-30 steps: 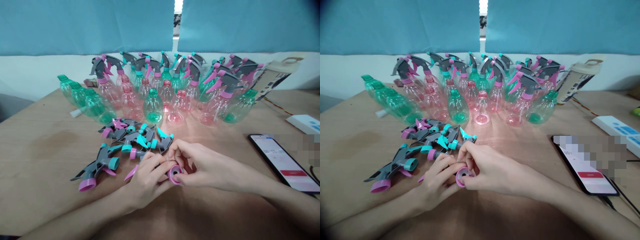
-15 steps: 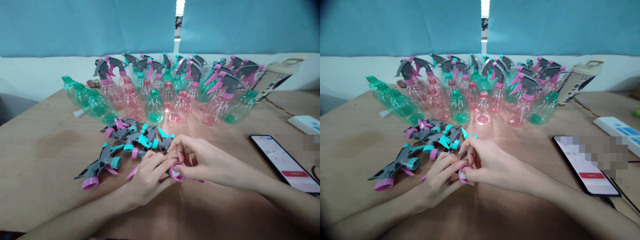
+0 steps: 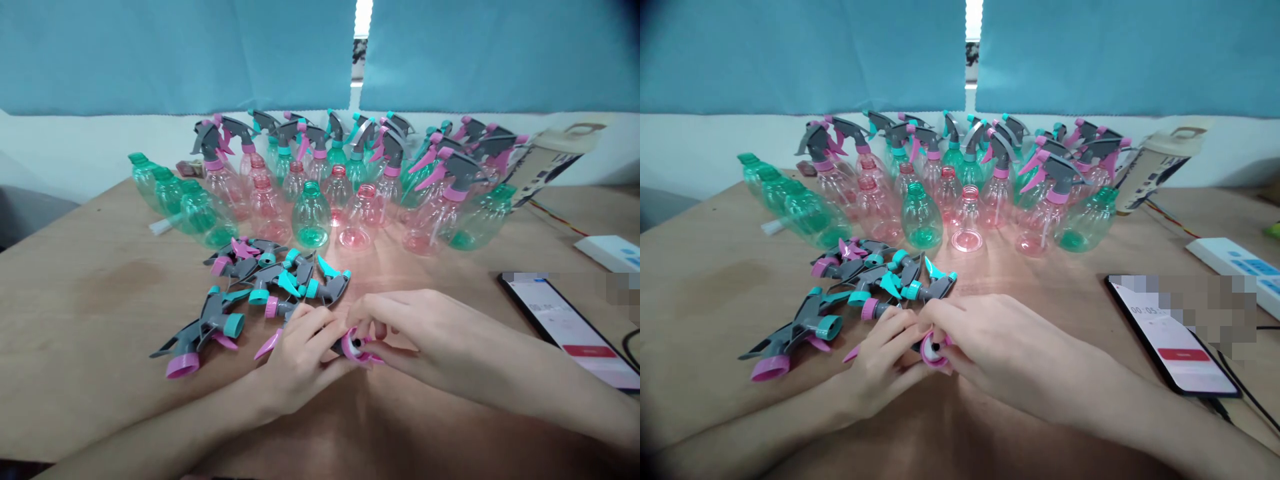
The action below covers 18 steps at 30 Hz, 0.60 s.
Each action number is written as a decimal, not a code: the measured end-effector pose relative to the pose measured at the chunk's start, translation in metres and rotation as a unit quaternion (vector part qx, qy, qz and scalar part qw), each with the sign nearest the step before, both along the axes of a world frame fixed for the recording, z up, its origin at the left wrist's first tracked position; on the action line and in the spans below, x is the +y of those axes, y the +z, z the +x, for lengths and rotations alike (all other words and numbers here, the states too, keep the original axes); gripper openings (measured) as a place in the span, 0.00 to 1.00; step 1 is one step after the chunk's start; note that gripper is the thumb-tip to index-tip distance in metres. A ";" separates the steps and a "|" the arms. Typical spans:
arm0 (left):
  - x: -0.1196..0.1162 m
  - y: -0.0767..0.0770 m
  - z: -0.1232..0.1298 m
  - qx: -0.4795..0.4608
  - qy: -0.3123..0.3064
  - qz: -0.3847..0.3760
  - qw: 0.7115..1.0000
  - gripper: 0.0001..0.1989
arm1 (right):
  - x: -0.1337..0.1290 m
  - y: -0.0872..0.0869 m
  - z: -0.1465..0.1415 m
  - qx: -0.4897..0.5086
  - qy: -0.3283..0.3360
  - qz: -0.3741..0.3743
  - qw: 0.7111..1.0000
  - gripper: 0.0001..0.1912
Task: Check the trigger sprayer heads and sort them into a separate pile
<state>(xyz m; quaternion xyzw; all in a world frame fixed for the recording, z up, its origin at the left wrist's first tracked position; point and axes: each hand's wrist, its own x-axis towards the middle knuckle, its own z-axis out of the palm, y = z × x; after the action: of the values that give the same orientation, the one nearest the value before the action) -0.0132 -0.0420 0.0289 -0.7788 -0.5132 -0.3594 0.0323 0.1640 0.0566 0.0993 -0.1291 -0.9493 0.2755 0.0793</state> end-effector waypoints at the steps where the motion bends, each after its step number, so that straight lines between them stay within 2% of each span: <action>1: 0.000 0.000 0.000 -0.001 -0.001 0.004 1.000 0.11 | -0.001 -0.002 0.000 0.000 0.002 0.014 1.000 0.04; 6: 0.003 -0.001 0.000 -0.017 0.007 -0.013 1.000 0.12 | -0.010 -0.007 -0.002 0.008 -0.003 0.093 0.996 0.06; 8: 0.004 -0.002 0.000 -0.021 0.009 -0.022 1.000 0.12 | -0.012 -0.008 -0.002 0.010 0.000 0.103 0.995 0.06; 14: 0.004 -0.003 -0.001 -0.016 -0.011 0.000 1.000 0.10 | -0.006 -0.001 0.002 -0.016 -0.012 0.040 0.999 0.04; 18: 0.004 -0.001 -0.002 -0.035 -0.013 -0.029 0.999 0.09 | 0.000 0.010 0.007 -0.005 -0.003 0.033 0.999 0.04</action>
<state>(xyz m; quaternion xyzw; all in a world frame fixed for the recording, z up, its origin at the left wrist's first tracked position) -0.0152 -0.0383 0.0278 -0.7731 -0.5136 -0.3719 -0.0128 0.1709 0.0561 0.1090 -0.1306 -0.9579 0.2430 0.0792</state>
